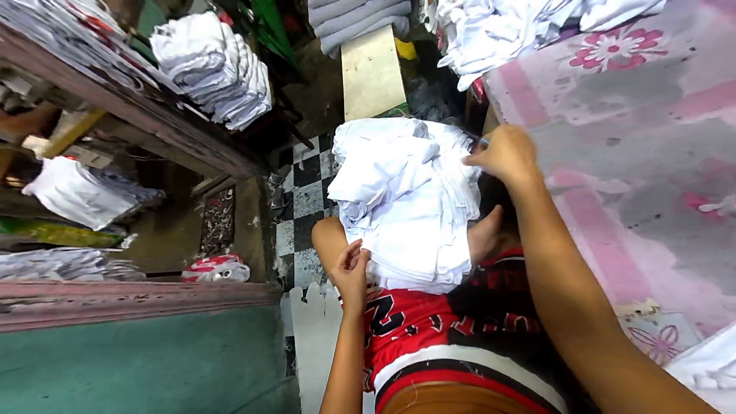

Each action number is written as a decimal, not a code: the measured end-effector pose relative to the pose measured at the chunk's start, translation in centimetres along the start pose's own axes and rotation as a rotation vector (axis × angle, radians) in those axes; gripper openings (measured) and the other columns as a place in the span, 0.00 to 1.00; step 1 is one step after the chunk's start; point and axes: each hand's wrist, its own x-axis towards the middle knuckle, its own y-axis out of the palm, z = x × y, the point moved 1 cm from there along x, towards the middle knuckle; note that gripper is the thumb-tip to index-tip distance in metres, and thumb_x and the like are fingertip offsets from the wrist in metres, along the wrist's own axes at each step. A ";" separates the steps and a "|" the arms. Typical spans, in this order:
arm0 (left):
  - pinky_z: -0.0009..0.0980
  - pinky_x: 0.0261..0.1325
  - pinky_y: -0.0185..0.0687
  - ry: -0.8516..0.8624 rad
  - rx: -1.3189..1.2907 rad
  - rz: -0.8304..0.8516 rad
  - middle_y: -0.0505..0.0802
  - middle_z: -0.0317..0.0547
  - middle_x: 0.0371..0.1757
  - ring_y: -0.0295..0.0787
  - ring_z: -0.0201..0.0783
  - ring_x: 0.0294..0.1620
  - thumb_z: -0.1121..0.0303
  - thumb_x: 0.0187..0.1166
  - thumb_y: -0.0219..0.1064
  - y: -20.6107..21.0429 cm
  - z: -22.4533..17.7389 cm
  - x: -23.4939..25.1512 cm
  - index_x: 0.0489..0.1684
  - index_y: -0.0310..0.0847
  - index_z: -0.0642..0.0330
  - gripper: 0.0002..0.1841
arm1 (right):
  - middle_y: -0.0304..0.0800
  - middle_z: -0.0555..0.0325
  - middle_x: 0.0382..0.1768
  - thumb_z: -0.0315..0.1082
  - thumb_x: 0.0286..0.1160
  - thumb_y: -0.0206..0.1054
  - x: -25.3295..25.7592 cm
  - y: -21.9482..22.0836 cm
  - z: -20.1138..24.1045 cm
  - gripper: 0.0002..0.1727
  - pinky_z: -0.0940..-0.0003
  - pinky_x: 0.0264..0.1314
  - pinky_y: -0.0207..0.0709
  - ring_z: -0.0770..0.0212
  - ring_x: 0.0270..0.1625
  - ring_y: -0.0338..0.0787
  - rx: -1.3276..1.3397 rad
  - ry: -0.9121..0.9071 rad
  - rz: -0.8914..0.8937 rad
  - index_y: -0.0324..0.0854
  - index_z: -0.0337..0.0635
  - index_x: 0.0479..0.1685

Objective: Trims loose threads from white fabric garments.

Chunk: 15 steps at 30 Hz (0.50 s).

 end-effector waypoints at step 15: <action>0.25 0.48 0.87 -0.031 0.222 0.341 0.94 0.39 0.43 0.89 0.23 0.39 0.86 0.73 0.69 -1.9 -2.3 4.9 0.62 0.79 0.70 0.18 | 0.94 0.45 0.37 0.28 0.72 0.70 -3.9 13.3 6.6 0.09 0.44 0.49 0.80 0.49 0.43 0.91 0.349 -0.844 0.432 0.91 0.33 0.43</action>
